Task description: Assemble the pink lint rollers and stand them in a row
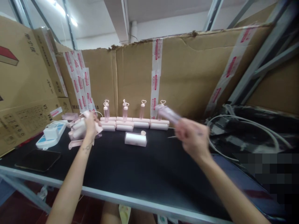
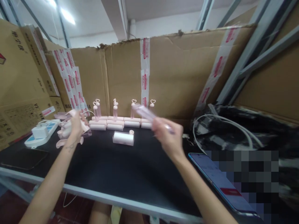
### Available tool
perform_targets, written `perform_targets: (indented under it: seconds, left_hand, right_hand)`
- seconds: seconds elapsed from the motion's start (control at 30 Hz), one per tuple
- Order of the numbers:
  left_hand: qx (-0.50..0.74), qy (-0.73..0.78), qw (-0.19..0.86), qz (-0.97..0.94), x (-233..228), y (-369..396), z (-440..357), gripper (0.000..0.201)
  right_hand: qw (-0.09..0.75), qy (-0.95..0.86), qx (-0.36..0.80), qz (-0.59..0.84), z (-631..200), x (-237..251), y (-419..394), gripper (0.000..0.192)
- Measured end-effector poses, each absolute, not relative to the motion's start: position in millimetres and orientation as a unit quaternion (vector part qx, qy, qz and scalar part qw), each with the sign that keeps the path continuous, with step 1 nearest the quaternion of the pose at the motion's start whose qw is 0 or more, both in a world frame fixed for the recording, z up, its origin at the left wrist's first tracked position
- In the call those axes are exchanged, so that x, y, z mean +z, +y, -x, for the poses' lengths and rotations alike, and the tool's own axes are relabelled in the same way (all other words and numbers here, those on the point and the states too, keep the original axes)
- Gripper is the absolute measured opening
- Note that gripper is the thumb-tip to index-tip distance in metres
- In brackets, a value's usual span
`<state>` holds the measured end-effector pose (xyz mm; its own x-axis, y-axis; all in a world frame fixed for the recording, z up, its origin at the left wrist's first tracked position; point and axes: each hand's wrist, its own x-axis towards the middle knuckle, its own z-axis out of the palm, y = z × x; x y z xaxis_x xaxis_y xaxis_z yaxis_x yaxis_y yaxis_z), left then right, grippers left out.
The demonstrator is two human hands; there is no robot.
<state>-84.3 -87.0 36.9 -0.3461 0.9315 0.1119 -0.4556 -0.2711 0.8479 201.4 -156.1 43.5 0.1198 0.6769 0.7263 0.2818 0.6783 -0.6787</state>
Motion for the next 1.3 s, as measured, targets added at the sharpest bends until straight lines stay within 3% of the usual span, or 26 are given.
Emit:
perform_targets:
  seconds: [0.03, 0.1, 0.2, 0.33, 0.43, 0.6, 0.7, 0.8, 0.9, 0.97, 1.07, 1.2, 1.3]
  left_hand:
    - [0.755, 0.364, 0.441, -0.321, 37.5, -84.8, 93.4, 0.031]
    - [0.757, 0.368, 0.367, -0.396, 32.0, -81.3, 97.6, 0.027]
    - [0.629, 0.408, 0.366, -0.551, 13.3, -81.5, 77.1, 0.024]
    - [0.452, 0.394, 0.295, -0.744, -5.0, -93.9, 48.2, 0.033]
    - [0.413, 0.361, 0.229, -0.804, -7.9, -105.1, 39.2, 0.033]
    - [0.339, 0.334, 0.120, -0.871, -20.3, -113.3, 23.0, 0.026]
    - [0.283, 0.325, 0.030, -0.902, -33.9, -112.0, 10.9, 0.033]
    - [0.271, 0.364, -0.040, -0.890, -43.1, -109.6, 3.9, 0.058]
    - [0.302, 0.457, -0.079, -0.833, -45.4, -107.5, 7.6, 0.090]
    - [0.299, 0.518, -0.059, -0.799, -44.7, -105.3, 17.8, 0.109]
    - [0.241, 0.545, 0.067, -0.800, -41.5, -97.5, 41.1, 0.124]
    - [0.199, 0.440, 0.233, -0.844, -34.8, -83.6, 55.0, 0.114]
    - [0.203, 0.434, 0.241, -0.844, -31.3, -80.9, 29.0, 0.105]
  right_hand:
    - [0.683, -0.615, 0.125, 0.375, -212.8, 47.6, -157.1, 0.037]
    - [0.662, -0.620, 0.071, 0.415, -229.9, 52.0, -154.5, 0.032]
    - [0.492, -0.745, 0.057, 0.446, -234.8, 45.0, -142.0, 0.033]
    - [0.191, -0.898, 0.124, 0.375, -215.4, 16.0, -128.6, 0.037]
    - [0.095, -0.906, 0.059, 0.407, -201.1, -8.0, -125.6, 0.039]
    - [0.123, -0.837, -0.088, 0.525, -193.4, -32.0, -118.0, 0.047]
    - [0.147, -0.836, -0.099, 0.519, -193.8, -34.1, -114.3, 0.070]
    - [0.135, -0.854, -0.073, 0.497, -195.4, -30.9, -115.8, 0.100]
    - [0.134, -0.864, -0.051, 0.483, -194.3, -27.6, -120.7, 0.111]
    - [0.145, -0.862, -0.049, 0.483, -189.1, -27.4, -124.1, 0.106]
    - [0.156, -0.857, -0.056, 0.488, -176.1, -30.2, -127.5, 0.085]
    - [0.135, -0.854, -0.066, 0.499, -169.3, -31.2, -130.0, 0.068]
    - [0.105, -0.846, -0.055, 0.520, -185.1, -22.2, -129.6, 0.061]
